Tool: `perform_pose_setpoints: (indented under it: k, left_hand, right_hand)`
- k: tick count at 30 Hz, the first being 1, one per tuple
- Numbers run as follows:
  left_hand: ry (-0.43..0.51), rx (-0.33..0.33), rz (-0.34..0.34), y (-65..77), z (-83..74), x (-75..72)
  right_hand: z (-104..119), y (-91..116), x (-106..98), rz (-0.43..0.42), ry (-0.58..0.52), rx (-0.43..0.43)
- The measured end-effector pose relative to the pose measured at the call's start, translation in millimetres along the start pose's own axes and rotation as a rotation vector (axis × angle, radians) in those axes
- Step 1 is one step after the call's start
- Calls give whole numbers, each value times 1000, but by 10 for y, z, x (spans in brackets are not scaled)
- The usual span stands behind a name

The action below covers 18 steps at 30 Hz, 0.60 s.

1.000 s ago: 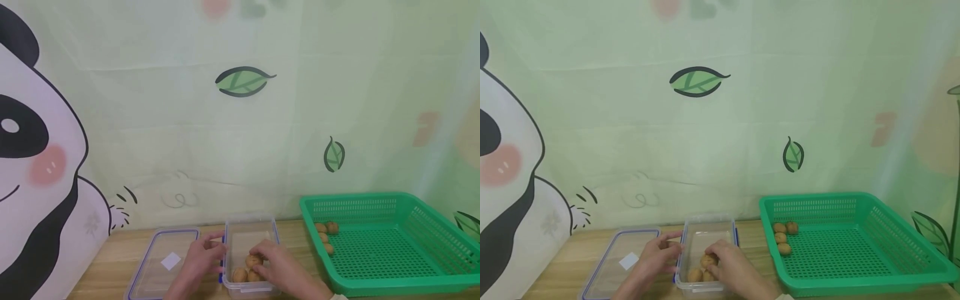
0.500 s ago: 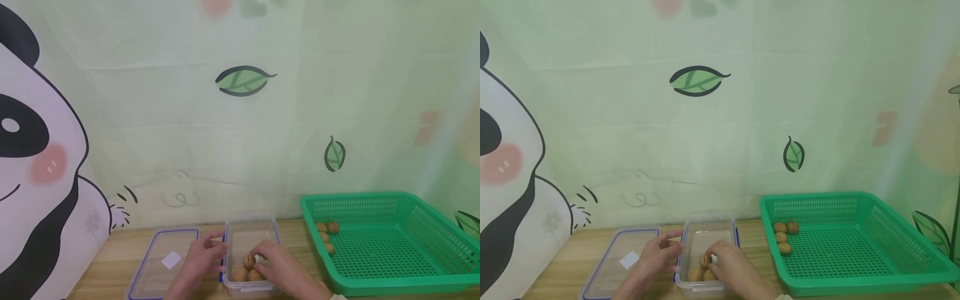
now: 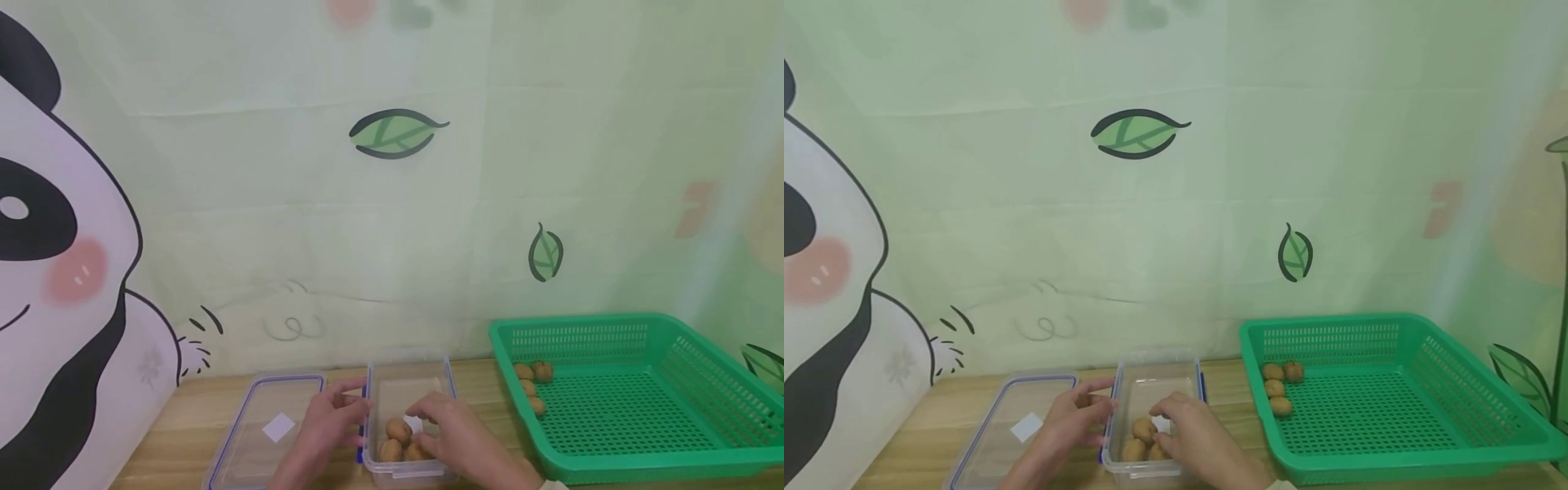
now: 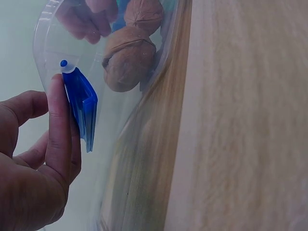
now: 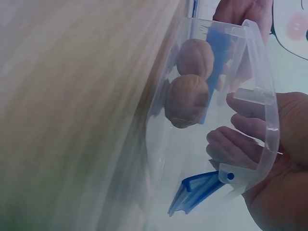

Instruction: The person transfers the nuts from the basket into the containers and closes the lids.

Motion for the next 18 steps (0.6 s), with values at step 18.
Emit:
perform_pose_setpoints:
  k: [18]
  left_hand:
    - [-5, 4, -15, -19, 4, -10]
  right_hand:
    - [287, -33, -357, -139, -10, -51]
Point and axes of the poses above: each hand's wrist, its own y-axis away from the middle knuckle, its own x-axis out of the palm, z = x × y, the point moved 8 cm from there along -y, towards the middle knuckle, and after that the axes turned 14 degrees about -x, right-handed, at the moved point
